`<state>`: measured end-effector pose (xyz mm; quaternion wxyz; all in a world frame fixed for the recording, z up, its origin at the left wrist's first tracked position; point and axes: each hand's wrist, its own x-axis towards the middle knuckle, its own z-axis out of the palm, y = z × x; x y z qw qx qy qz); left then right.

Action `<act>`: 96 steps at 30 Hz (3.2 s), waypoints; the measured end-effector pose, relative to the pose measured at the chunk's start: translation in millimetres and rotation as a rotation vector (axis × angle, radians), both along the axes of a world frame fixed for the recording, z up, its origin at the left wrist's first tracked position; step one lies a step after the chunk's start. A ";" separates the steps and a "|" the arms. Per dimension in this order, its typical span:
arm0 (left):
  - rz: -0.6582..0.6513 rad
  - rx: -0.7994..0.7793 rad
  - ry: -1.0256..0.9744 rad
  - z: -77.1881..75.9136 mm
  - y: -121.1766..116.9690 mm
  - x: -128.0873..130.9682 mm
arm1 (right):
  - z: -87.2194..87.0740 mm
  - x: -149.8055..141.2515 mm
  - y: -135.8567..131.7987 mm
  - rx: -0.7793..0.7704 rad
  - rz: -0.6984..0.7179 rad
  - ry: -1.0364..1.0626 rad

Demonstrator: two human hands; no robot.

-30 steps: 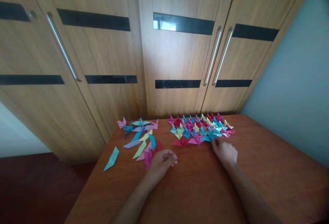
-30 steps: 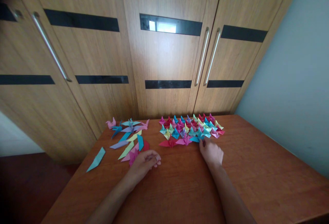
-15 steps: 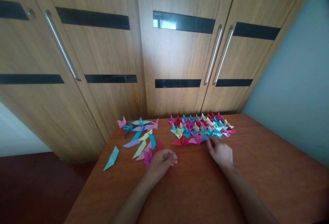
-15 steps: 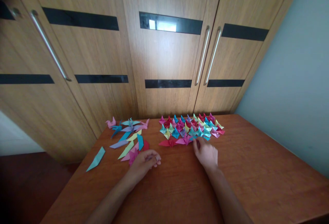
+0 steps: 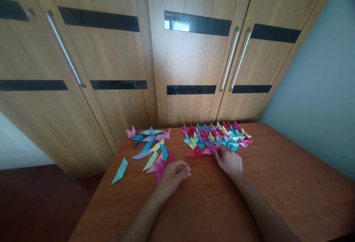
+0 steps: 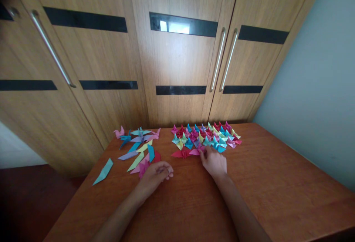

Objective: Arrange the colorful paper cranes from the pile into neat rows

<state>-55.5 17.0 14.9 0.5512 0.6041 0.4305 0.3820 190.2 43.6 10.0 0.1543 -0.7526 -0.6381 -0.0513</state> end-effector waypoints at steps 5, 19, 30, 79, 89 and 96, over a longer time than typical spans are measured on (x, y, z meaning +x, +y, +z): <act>0.012 -0.006 0.000 2.9 -0.3 -1.0 | 1.9 -4.2 4.7 -0.005 -0.007 0.018; 0.007 0.014 -0.018 -2.1 1.2 -2.0 | -1.4 -6.8 3.9 0.001 -0.025 -0.004; 0.007 0.004 -0.014 -3.2 3.0 -2.4 | -1.5 2.7 -2.3 0.069 -0.062 0.028; 0.006 -0.006 -0.004 2.9 0.0 -1.1 | -10.0 55.8 -8.5 0.049 -0.222 0.068; -0.006 0.003 0.010 -1.0 1.0 -2.6 | -12.5 53.9 -3.6 0.090 -0.204 0.164; -0.004 -0.003 0.009 2.2 0.3 -1.5 | -14.9 57.8 -1.9 0.094 -0.209 0.208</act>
